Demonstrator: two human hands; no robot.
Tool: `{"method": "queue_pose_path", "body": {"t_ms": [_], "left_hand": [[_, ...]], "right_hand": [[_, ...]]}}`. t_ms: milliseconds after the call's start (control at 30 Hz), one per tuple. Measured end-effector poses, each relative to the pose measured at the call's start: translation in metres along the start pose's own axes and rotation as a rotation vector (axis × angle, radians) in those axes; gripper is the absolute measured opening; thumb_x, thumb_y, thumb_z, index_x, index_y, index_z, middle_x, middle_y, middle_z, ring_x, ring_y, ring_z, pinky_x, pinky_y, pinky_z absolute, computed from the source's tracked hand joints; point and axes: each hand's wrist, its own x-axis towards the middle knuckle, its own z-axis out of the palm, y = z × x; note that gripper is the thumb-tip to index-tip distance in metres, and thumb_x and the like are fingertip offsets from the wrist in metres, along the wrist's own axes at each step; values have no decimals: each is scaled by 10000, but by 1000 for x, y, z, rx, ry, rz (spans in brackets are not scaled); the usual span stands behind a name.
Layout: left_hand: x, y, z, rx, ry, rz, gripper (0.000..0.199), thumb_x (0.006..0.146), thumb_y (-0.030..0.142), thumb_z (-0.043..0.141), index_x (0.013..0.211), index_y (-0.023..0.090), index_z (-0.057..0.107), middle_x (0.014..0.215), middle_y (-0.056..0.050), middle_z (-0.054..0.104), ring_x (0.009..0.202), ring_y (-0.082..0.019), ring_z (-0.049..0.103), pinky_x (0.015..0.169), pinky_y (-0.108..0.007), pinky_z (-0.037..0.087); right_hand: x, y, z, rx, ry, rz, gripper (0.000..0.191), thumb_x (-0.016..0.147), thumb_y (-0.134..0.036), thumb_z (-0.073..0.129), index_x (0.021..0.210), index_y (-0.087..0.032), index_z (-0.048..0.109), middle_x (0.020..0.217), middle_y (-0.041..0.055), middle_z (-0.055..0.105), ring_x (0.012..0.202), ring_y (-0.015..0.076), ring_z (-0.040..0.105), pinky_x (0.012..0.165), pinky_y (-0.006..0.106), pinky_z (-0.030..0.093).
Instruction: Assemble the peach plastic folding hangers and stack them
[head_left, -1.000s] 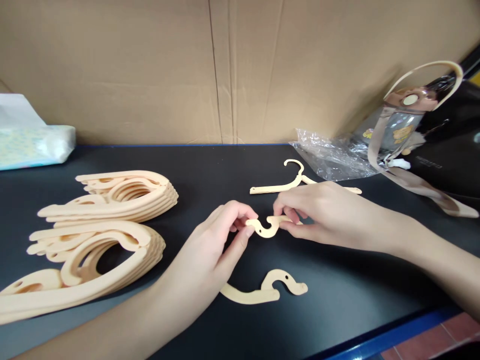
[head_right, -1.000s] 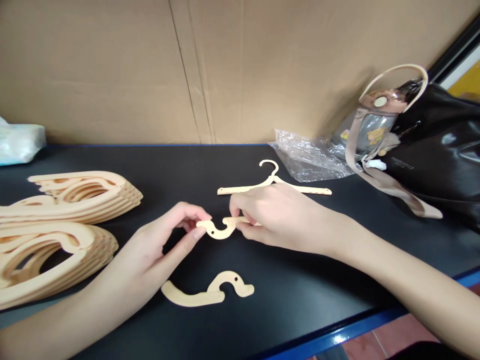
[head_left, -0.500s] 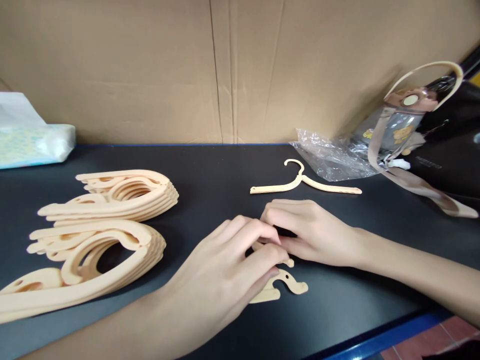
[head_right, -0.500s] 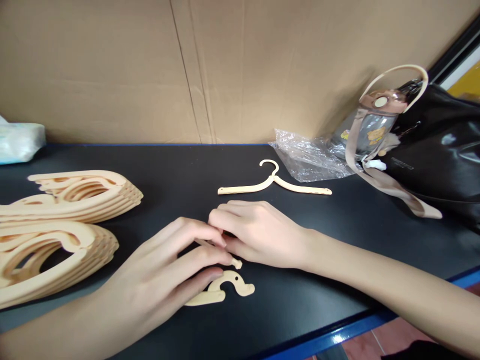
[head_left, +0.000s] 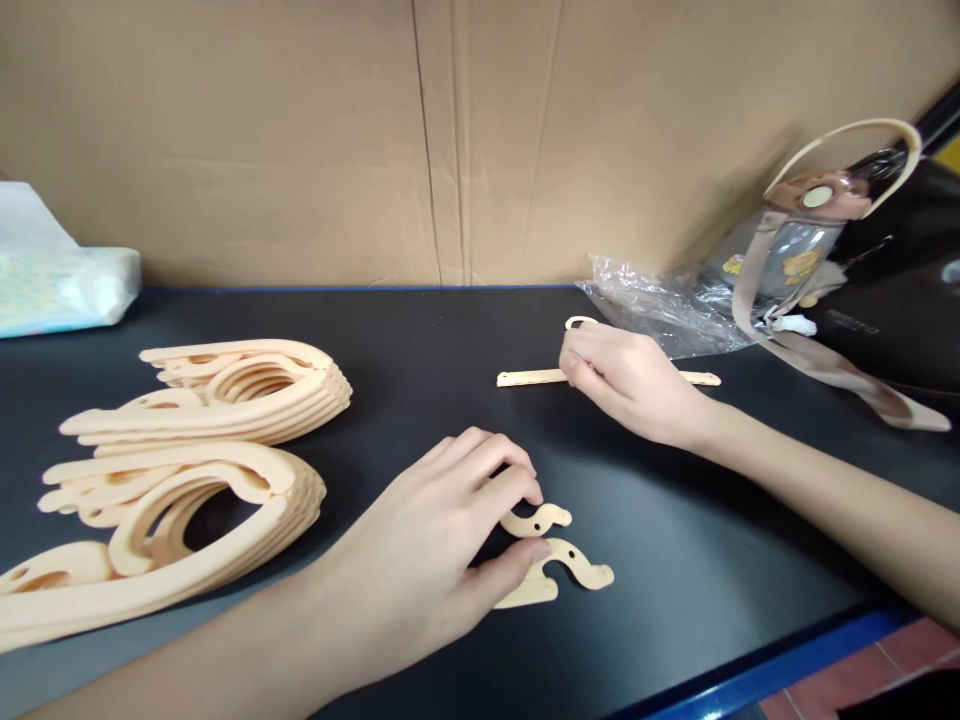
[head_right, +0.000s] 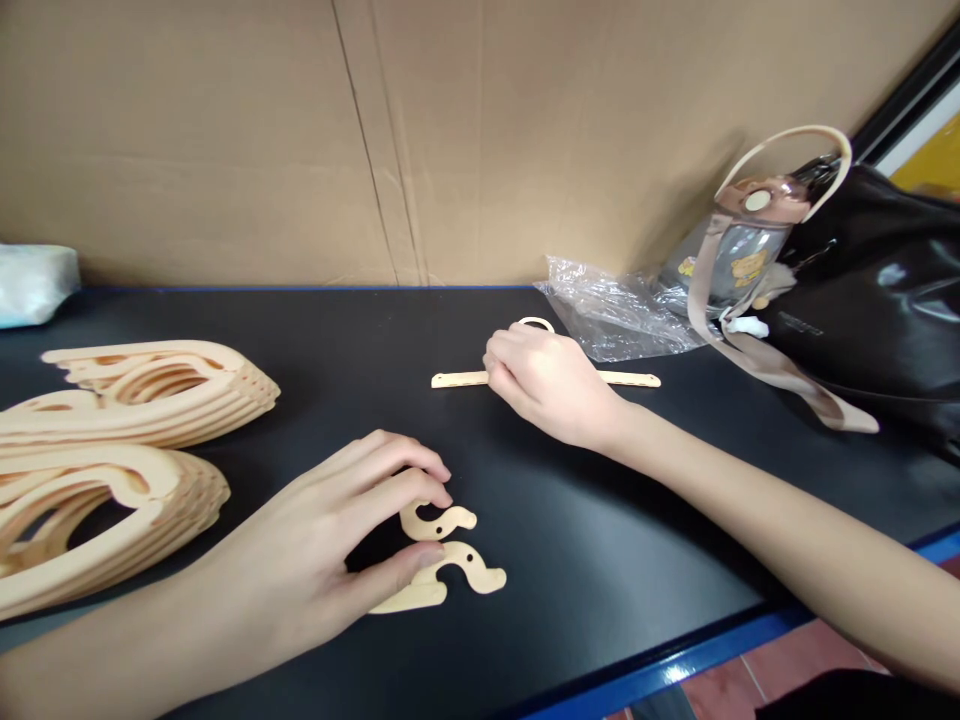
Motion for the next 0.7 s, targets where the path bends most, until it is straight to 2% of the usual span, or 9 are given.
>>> {"method": "queue_pose_path", "body": {"t_ms": [100,200,267,333,400,500,633,700], "left_hand": [[0,-2,1,-26,-13,-17,35,962,237,529,952,212,551,1091,-36,608,923,-187,544,785,-326,448],[0,-3,2,-9,-3,-32,58,954,196,528,902,212,509,1076,-27,602,912,-182,537,784,-322,437],[0,-3,3,3,16,-41,80,952,184,527,887,212,490,1063,-21,603,903,-179,535,796,-325,426],[0,-4,4,3,50,-58,82,953,184,525,887,214,487,1023,-11,614,884,-177,540,798,-324,420],[2,-6,4,-12,101,-110,69,953,200,520,892,224,499,943,6,619,847,-173,554,764,-306,422],[4,-8,3,-82,177,-242,14,945,239,510,935,248,507,877,31,611,797,-158,589,708,-268,434],[5,-6,-3,-137,196,-399,154,967,316,431,1103,273,489,883,32,624,727,-153,612,638,-254,423],[5,-4,-6,-89,205,-454,188,977,370,385,1090,275,501,831,34,633,697,-168,612,604,-260,398]], "right_hand": [[2,4,0,24,-12,14,280,939,-193,335,662,-227,351,663,13,486,653,169,431,626,304,352],[2,5,3,-13,16,-14,258,941,-198,369,696,-214,447,715,32,540,703,185,479,667,317,393],[2,7,6,-34,26,-28,183,948,-209,423,834,-190,566,863,68,617,822,211,550,750,340,438],[2,10,9,-45,8,-49,155,951,-243,495,1008,-175,621,1028,102,644,954,241,579,832,374,457],[3,13,11,-38,-34,-79,176,953,-269,533,1051,-173,644,1079,112,646,1002,252,584,873,395,457],[3,11,10,45,-57,-93,139,950,-247,548,943,-170,664,989,87,659,946,224,592,856,371,449],[2,1,2,247,-101,-34,103,903,-258,618,855,-171,646,854,27,658,805,163,591,768,310,440],[1,-4,-2,365,-167,-4,100,886,-266,640,854,-171,649,821,7,652,758,139,581,697,272,436]]}}
